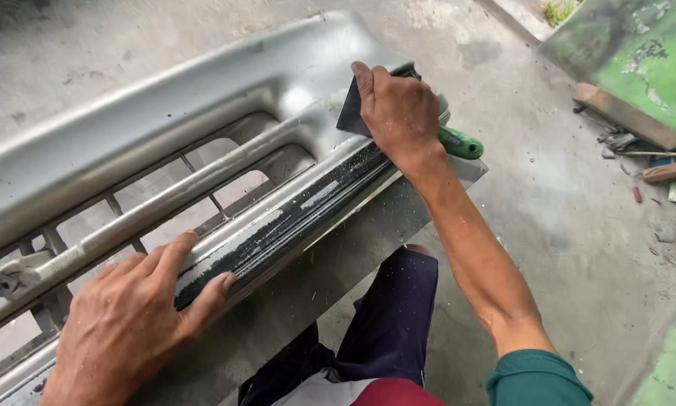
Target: The person uses a scraper tool to remove old paint or residue from the surface of a silver car bumper. They hold the bumper steady with one hand while scraping along the edges and grooves with the other.
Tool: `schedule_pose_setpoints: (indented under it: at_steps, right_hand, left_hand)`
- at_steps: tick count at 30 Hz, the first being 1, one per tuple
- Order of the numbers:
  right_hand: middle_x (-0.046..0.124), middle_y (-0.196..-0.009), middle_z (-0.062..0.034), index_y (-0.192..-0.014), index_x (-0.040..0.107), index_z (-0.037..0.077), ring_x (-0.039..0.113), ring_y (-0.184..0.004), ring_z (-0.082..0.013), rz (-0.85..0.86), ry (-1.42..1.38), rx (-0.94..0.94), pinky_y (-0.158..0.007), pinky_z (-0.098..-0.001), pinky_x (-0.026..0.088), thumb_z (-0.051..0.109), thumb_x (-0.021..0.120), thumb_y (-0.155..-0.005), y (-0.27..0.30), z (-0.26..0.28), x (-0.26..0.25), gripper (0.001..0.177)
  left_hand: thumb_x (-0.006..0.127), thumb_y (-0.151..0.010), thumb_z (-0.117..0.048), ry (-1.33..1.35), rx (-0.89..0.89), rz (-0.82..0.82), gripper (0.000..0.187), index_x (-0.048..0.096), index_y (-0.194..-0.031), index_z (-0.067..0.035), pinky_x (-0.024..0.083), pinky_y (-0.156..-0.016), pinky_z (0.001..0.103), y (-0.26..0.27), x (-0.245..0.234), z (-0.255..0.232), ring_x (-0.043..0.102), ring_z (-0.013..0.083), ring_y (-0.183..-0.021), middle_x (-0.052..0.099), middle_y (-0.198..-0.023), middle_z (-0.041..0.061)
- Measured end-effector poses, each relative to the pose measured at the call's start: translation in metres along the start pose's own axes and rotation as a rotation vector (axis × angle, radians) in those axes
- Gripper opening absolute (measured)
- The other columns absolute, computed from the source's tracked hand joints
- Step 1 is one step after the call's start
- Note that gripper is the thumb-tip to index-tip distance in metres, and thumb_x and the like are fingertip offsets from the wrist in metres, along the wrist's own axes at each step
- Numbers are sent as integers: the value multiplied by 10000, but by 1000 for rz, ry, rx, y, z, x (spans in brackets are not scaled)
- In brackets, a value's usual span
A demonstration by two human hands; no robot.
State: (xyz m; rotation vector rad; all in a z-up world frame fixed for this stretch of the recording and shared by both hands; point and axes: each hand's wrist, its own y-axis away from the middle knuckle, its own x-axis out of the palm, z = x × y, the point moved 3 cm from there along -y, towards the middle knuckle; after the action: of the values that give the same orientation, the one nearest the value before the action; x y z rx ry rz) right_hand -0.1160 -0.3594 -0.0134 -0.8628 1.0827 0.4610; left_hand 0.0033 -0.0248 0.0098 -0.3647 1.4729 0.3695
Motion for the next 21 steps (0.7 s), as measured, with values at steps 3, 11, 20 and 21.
schedule_pose_setpoints:
  at_steps: [3,11,20,21]
  right_hand:
    - [516,-515,-8,-815,648,86,479,-361,-165,-50,49,-18,-296,-340,413,381,358,-1161,-15,13,-10,539]
    - [623,-517,-94,-827,713,66,636,-431,-340,-158,185,-33,-362,-483,480,415,462,-1143,2,25,6,533]
    - [605,-698,-78,-963,590,125,612,-572,-237,326,-171,26,-498,-385,543,514,246,-1093,33,152,-13,535]
    - [605,-698,-78,-963,590,125,612,-572,-237,335,-181,10,-498,-385,543,514,246,-1093,44,170,-3,535]
  left_hand:
    - [535,-871,-727,37,-3,-34,730,603,-1353,-182,606,-762,442,-8,0,4,762,325,-852,773,-978,113]
    - [572,-942,-678,-17,65,-197,536,620,-1128,-178,556,-585,423,-1,-1,-5,711,294,-626,701,-680,73]
    - [588,-940,-745,69,6,-170,615,601,-1030,-137,504,-426,406,2,2,1,679,257,-513,725,-707,48]
    - [588,-940,-745,63,-14,-164,615,601,-1030,-137,504,-426,406,7,3,5,679,257,-513,725,-707,48]
